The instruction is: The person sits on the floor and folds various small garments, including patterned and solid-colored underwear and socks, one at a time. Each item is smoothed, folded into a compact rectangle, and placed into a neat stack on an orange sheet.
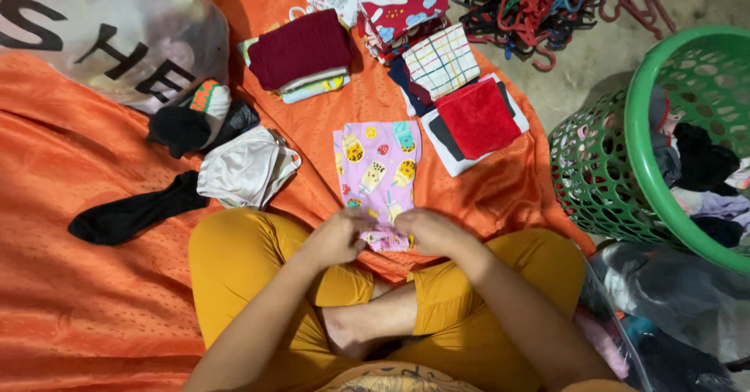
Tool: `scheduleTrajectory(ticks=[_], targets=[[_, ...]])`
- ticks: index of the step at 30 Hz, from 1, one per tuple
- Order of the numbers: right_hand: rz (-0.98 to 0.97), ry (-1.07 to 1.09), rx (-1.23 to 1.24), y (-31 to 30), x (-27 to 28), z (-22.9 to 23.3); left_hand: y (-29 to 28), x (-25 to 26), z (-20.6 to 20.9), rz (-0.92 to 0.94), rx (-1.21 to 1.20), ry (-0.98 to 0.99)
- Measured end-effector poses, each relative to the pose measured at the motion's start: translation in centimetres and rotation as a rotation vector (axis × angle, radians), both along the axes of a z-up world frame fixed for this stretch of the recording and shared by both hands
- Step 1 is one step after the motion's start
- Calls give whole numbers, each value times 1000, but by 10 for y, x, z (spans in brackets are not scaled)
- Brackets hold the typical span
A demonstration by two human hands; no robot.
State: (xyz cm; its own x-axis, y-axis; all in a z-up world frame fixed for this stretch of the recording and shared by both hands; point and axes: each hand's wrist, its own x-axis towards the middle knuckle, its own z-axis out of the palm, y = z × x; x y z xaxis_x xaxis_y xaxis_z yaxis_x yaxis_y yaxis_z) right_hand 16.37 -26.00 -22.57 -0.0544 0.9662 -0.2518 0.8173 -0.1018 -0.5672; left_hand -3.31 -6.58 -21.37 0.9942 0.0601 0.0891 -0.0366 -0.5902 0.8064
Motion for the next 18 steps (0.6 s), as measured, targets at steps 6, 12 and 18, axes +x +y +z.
scheduleTrajectory(ticks=[6,12,18], targets=[[-326,500,-7,0,50,-49,26,16,-20,43,-349,-54],[-702,1112,307,45,87,-74,52,62,-59,426,-1014,86],[-919,1014,137,72,80,-69,46,69,-78,472,-577,53]])
